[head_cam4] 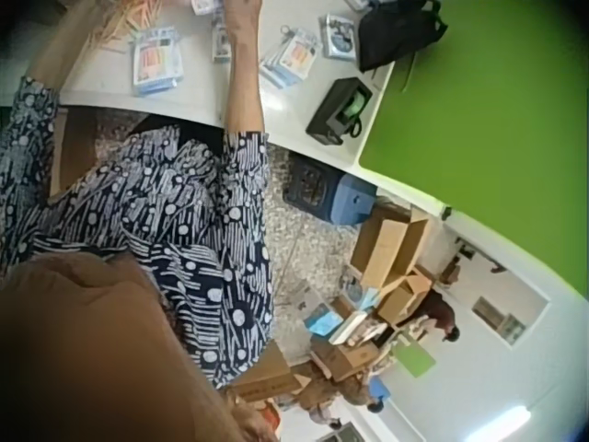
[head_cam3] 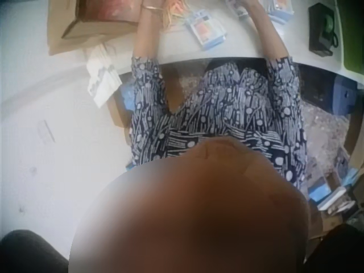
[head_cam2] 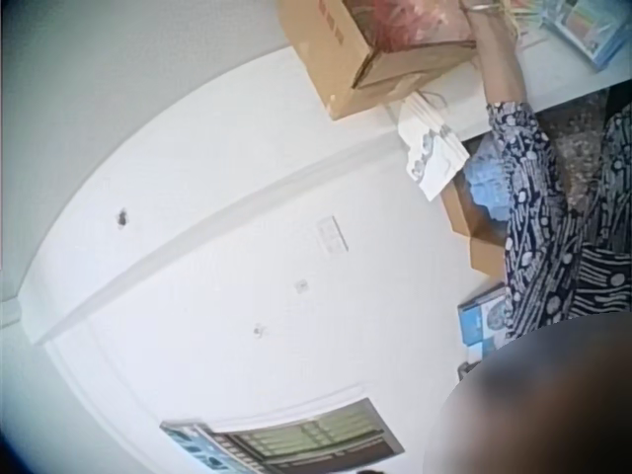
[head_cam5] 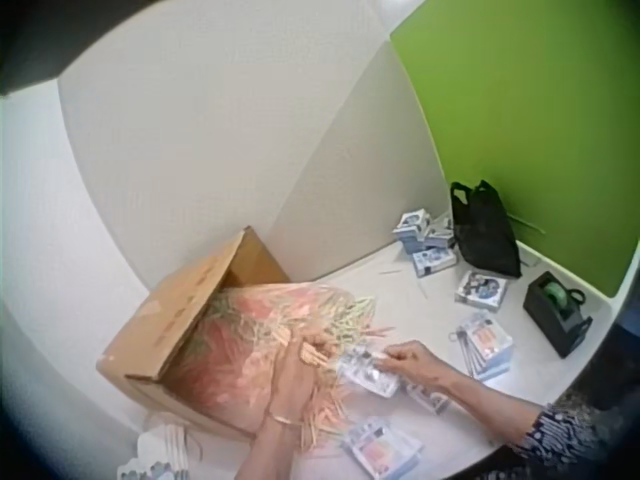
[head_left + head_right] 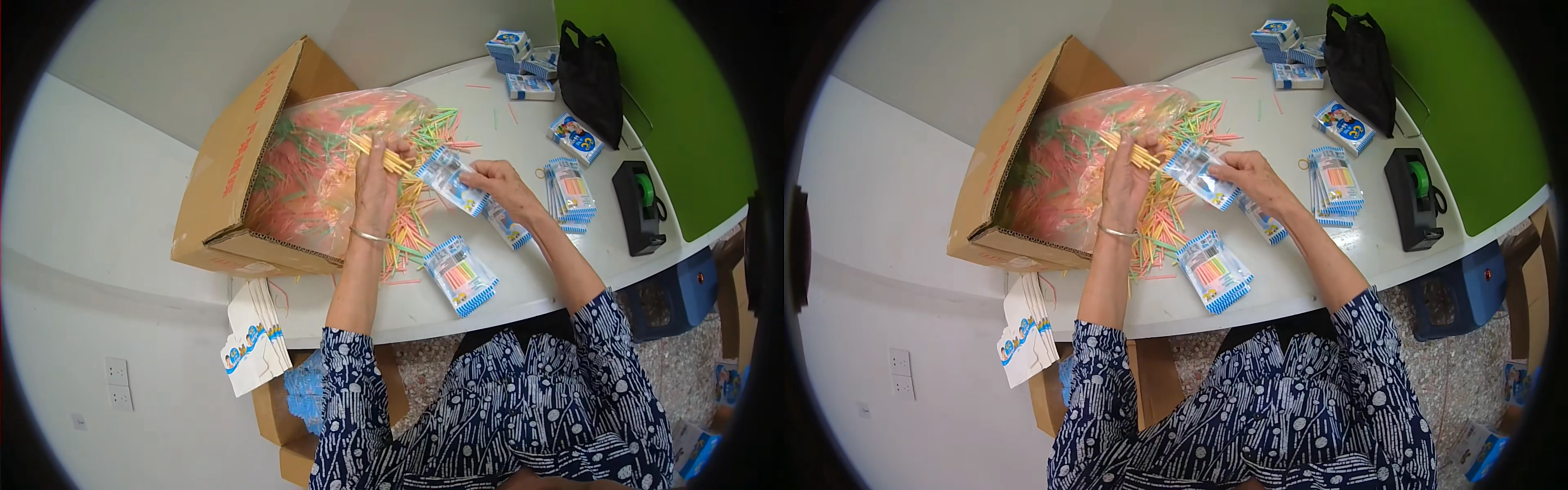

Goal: Packing colorful straws into small plastic bags and then placing the packages into a cardboard box.

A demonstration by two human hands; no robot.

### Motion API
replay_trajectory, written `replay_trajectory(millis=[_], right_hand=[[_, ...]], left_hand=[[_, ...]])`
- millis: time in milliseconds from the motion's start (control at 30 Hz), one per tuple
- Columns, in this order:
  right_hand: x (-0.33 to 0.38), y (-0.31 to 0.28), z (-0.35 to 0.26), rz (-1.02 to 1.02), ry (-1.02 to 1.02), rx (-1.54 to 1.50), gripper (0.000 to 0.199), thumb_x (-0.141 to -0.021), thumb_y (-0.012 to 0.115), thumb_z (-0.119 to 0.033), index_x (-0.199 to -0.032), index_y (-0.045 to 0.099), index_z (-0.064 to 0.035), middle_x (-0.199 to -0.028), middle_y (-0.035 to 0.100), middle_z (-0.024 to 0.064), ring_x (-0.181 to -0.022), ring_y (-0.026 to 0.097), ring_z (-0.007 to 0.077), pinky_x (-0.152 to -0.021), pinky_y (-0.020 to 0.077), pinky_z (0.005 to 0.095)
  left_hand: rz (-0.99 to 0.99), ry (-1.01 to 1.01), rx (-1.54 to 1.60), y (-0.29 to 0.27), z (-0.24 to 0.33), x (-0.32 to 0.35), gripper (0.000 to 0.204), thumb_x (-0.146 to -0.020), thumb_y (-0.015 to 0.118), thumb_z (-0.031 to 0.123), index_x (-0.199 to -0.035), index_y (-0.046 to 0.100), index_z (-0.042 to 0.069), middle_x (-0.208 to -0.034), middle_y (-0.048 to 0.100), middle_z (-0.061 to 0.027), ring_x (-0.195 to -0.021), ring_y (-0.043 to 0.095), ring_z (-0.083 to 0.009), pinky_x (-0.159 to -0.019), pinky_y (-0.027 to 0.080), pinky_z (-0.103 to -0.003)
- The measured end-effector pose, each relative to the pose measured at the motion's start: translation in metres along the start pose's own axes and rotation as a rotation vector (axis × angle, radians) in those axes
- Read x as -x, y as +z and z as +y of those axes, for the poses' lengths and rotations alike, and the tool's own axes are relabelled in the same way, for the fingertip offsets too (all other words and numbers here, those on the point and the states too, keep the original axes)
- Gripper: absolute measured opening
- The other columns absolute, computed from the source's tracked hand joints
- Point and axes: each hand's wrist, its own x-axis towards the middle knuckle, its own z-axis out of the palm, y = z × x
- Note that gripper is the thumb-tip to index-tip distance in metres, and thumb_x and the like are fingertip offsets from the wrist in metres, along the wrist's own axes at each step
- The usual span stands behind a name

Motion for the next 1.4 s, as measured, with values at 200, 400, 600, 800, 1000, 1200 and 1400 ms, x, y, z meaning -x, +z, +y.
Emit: replay_trajectory(millis=[200, 400, 600, 800, 1000, 1200, 1400], right_hand=[[0.021, -0.013, 0.009, -0.083, 0.044, -0.095, 0.024, -0.087, 0.062, -0.024, -0.085, 0.066, -0.0008, -0.074, 0.06, -0.0032, -0.067, 0.05, 0.0025, -0.061, 0.0385, 0.0199], [0.025, -0.012, 0.018, -0.142, 0.03, -0.179, 0.027, -0.088, 0.062, -0.023, -0.098, 0.068, 0.0015, -0.085, 0.065, 0.0008, -0.077, 0.055, 0.0045, -0.07, 0.0428, 0.0199], [0.03, -0.012, 0.02, -0.139, -0.003, -0.205, 0.029, -0.088, 0.062, -0.023, -0.103, 0.067, 0.002, -0.09, 0.067, 0.0027, -0.082, 0.057, 0.0058, -0.075, 0.0441, 0.02], [0.032, -0.013, 0.021, -0.11, -0.009, -0.178, 0.029, -0.089, 0.061, -0.023, -0.103, 0.067, 0.0009, -0.09, 0.066, 0.0023, -0.083, 0.056, 0.0054, -0.075, 0.0434, 0.0204], [0.03, -0.014, 0.028, -0.09, -0.056, -0.145, 0.029, -0.089, 0.06, -0.024, -0.101, 0.067, 0.0008, -0.087, 0.065, 0.0002, -0.082, 0.053, 0.0045, -0.075, 0.0414, 0.0206], [0.027, -0.009, 0.03, -0.063, -0.069, -0.213, 0.028, -0.089, 0.059, -0.022, -0.101, 0.066, 0.002, -0.088, 0.064, -0.0008, -0.082, 0.052, 0.0042, -0.075, 0.0415, 0.0201], [0.025, -0.01, 0.031, 0.007, -0.101, -0.228, 0.027, -0.09, 0.059, -0.02, -0.102, 0.065, 0.0032, -0.086, 0.062, -0.0019, -0.082, 0.051, 0.0036, -0.073, 0.0419, 0.0195]], left_hand=[[-0.094, 0.123, -0.126, 0.052, 0.023, 0.014, 0.028, -0.098, 0.043, 0.024, -0.09, 0.056, 0.0, -0.086, 0.063, -0.0116, -0.084, 0.063, -0.0201, -0.077, 0.053, -0.033], [-0.13, 0.06, -0.304, 0.072, 0.014, 0.033, 0.043, -0.099, 0.038, 0.033, -0.089, 0.06, -0.001, -0.082, 0.062, -0.0084, -0.078, 0.057, -0.0122, -0.074, 0.047, -0.027], [-0.18, -0.048, -0.412, 0.077, 0.005, 0.044, 0.051, -0.098, 0.038, 0.04, -0.102, 0.061, -0.005, -0.087, 0.063, -0.0075, -0.073, 0.058, -0.0085, -0.068, 0.049, -0.022], [-0.269, -0.037, -0.582, 0.072, -0.004, 0.044, 0.051, -0.098, 0.037, 0.041, -0.107, 0.061, -0.003, -0.095, 0.063, -0.0081, -0.075, 0.057, -0.007, -0.069, 0.048, -0.021], [-0.36, 0.041, -0.53, 0.067, -0.001, 0.049, 0.036, -0.098, 0.04, 0.032, -0.115, 0.049, 0.002, -0.113, 0.058, -0.011, -0.098, 0.053, -0.0138, -0.085, 0.043, -0.03], [-0.408, 0.183, -0.898, 0.053, 0.0, 0.049, 0.04, -0.096, 0.046, 0.029, -0.126, 0.04, 0.003, -0.113, 0.057, -0.013, -0.102, 0.055, -0.0183, -0.088, 0.045, -0.031], [-0.314, 0.071, -1.102, 0.062, 0.011, 0.046, 0.035, -0.093, 0.054, 0.021, -0.121, 0.048, -0.001, -0.105, 0.059, -0.0087, -0.094, 0.056, -0.0155, -0.084, 0.045, -0.028]])
